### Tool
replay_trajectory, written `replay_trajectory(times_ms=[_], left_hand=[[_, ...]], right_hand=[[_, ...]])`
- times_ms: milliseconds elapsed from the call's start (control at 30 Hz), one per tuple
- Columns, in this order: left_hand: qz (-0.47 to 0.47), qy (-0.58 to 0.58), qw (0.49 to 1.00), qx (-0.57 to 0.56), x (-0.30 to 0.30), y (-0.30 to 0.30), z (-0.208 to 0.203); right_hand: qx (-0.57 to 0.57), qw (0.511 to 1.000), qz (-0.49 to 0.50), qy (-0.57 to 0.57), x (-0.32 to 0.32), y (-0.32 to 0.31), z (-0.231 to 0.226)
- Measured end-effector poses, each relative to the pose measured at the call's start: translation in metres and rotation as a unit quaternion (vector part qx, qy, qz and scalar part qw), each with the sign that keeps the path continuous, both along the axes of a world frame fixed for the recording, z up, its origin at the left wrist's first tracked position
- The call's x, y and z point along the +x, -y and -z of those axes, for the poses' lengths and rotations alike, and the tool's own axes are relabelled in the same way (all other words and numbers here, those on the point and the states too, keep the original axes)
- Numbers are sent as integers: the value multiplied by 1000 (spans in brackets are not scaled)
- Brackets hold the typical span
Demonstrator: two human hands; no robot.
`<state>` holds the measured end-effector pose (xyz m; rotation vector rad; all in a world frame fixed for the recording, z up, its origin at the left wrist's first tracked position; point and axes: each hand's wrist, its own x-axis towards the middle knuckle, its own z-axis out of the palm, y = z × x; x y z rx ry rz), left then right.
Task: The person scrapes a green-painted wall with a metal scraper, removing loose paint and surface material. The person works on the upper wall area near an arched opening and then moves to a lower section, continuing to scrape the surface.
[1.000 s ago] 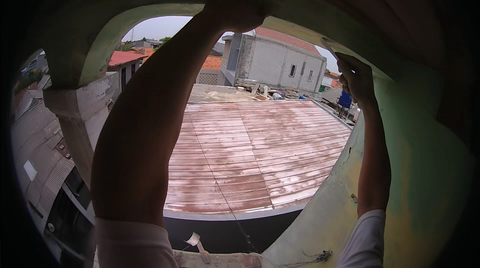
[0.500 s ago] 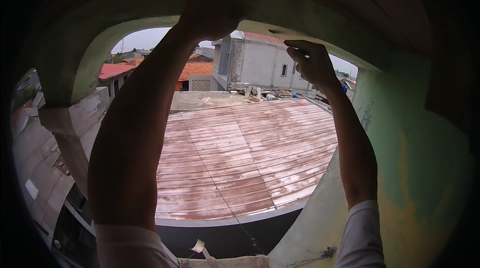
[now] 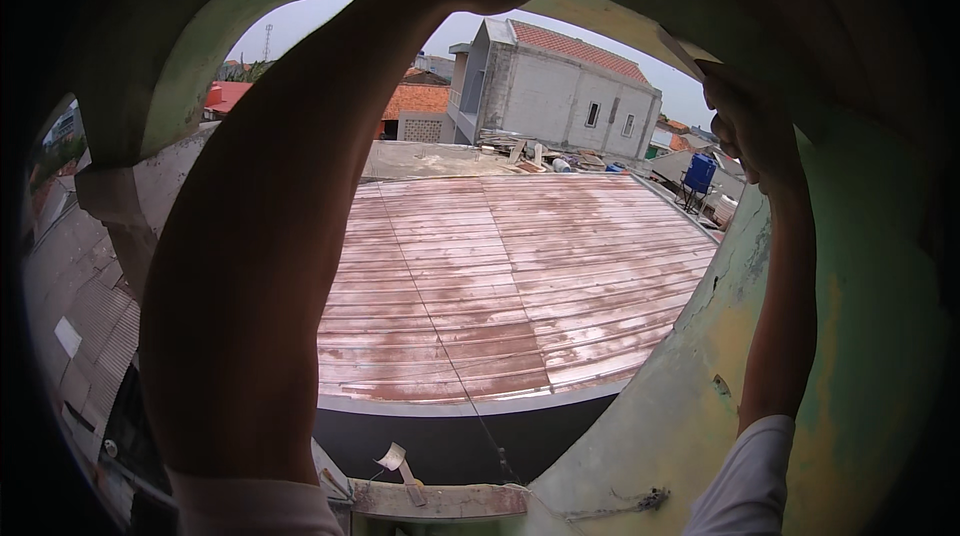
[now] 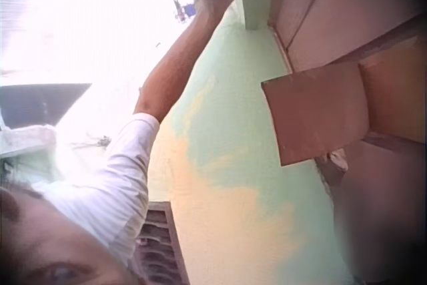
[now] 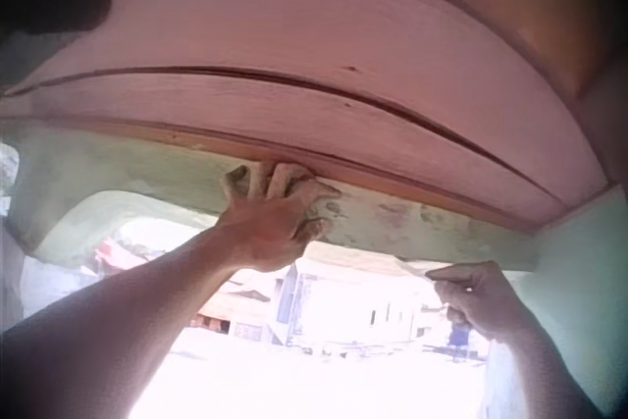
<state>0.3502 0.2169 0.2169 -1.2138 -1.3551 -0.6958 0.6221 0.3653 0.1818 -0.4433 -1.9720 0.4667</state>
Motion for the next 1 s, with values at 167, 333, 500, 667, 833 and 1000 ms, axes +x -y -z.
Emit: replay_trajectory(times_ms=[167,333,500,667,833,1000], left_hand=[[28,-1,999,-27,9,-3,-9],[6,5,999,-41,12,3,-8],[-26,-24,999,5,0,4,0],[-19,-23,999,-44,-11,9,-1],[-25,-28,999,15,9,-2,-7],[-21,19,999,-44,7,12,1]], right_hand=[[13,998,59,25,-12,0,-3],[-17,1000,-21,-9,-2,-24,1],[-26,998,-41,-37,1,-34,8],[22,999,7,39,-36,-18,15],[32,999,-13,-36,16,-29,2],[55,998,-4,-10,-76,2,22]])
